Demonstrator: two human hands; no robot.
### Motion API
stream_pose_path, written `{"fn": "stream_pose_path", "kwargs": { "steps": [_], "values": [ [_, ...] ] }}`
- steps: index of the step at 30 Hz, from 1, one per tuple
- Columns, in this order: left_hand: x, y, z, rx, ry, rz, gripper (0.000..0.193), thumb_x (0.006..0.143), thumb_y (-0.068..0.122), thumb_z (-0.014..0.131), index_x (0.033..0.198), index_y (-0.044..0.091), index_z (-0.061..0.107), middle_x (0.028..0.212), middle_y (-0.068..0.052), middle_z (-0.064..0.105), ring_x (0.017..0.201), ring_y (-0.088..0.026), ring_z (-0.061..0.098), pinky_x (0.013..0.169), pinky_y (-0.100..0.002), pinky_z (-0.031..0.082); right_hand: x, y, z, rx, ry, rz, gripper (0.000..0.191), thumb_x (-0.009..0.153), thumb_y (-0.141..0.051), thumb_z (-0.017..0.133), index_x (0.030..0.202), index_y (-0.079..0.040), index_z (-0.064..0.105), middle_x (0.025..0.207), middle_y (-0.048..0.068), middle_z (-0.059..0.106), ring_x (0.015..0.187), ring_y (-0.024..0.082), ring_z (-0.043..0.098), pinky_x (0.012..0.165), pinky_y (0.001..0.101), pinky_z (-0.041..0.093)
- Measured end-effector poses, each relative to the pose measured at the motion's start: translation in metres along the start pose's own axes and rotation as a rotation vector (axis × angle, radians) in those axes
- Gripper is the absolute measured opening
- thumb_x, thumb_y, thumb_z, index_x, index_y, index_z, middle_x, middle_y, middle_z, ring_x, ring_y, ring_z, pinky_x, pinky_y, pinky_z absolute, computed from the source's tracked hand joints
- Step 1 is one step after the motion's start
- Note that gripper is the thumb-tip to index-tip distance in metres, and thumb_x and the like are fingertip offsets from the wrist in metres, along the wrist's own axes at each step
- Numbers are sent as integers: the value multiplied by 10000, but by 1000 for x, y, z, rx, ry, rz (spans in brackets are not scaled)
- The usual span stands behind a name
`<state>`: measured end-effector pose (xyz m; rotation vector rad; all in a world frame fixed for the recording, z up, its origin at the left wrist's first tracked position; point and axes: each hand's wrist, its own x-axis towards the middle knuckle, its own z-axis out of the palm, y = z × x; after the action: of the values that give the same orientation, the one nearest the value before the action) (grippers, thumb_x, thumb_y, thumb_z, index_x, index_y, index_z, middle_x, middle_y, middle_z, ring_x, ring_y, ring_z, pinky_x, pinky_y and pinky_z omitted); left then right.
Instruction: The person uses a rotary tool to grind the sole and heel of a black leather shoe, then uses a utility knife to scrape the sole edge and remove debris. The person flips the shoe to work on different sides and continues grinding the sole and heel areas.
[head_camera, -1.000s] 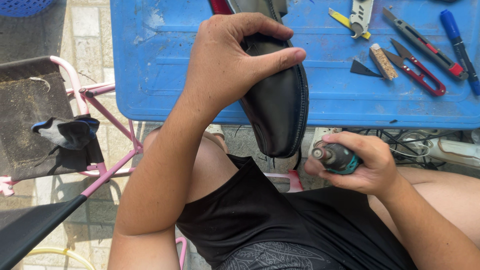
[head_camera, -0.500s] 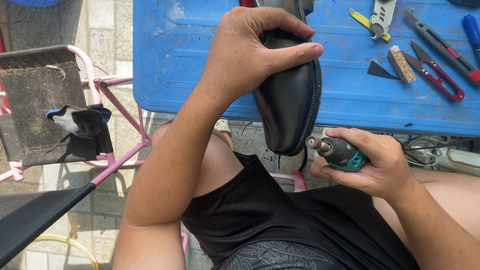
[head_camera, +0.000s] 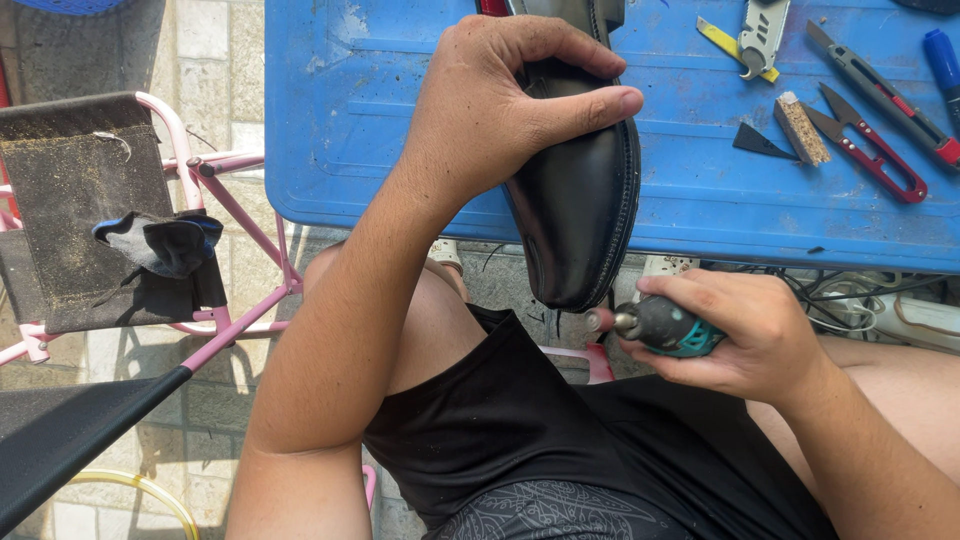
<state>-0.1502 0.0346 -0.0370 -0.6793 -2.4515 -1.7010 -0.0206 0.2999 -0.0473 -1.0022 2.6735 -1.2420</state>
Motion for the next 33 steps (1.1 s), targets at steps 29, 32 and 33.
{"fn": "stream_pose_path", "kwargs": {
  "steps": [29, 32, 33],
  "values": [
    [-10, 3, -11, -76, -24, -64, 344, 895, 416, 836, 1102, 146, 789, 956, -14, 805, 850, -104, 790, 778, -250, 645, -24, 28, 1, 136, 120, 79, 611, 663, -195, 901, 1191, -9, 655, 1022, 97, 744, 910, 169, 750, 808, 281, 580],
    [-21, 6, -14, 37, 7, -75, 434, 927, 433, 792, 1254, 162, 701, 1112, -86, 710, 1002, -171, 739, 860, -318, 635, -29, 32, 4, 202, 152, 74, 598, 689, -186, 878, 1207, -22, 628, 1101, 122, 727, 988, 197, 741, 879, 299, 611],
    [-26, 7, -15, 96, 24, -73, 481, 947, 436, 779, 1325, 163, 661, 1186, -124, 665, 1075, -204, 715, 899, -352, 632, -30, 33, 5, 282, 148, 76, 586, 725, -173, 868, 1231, -26, 613, 1101, 112, 727, 994, 192, 743, 900, 306, 615]
  ]
}}
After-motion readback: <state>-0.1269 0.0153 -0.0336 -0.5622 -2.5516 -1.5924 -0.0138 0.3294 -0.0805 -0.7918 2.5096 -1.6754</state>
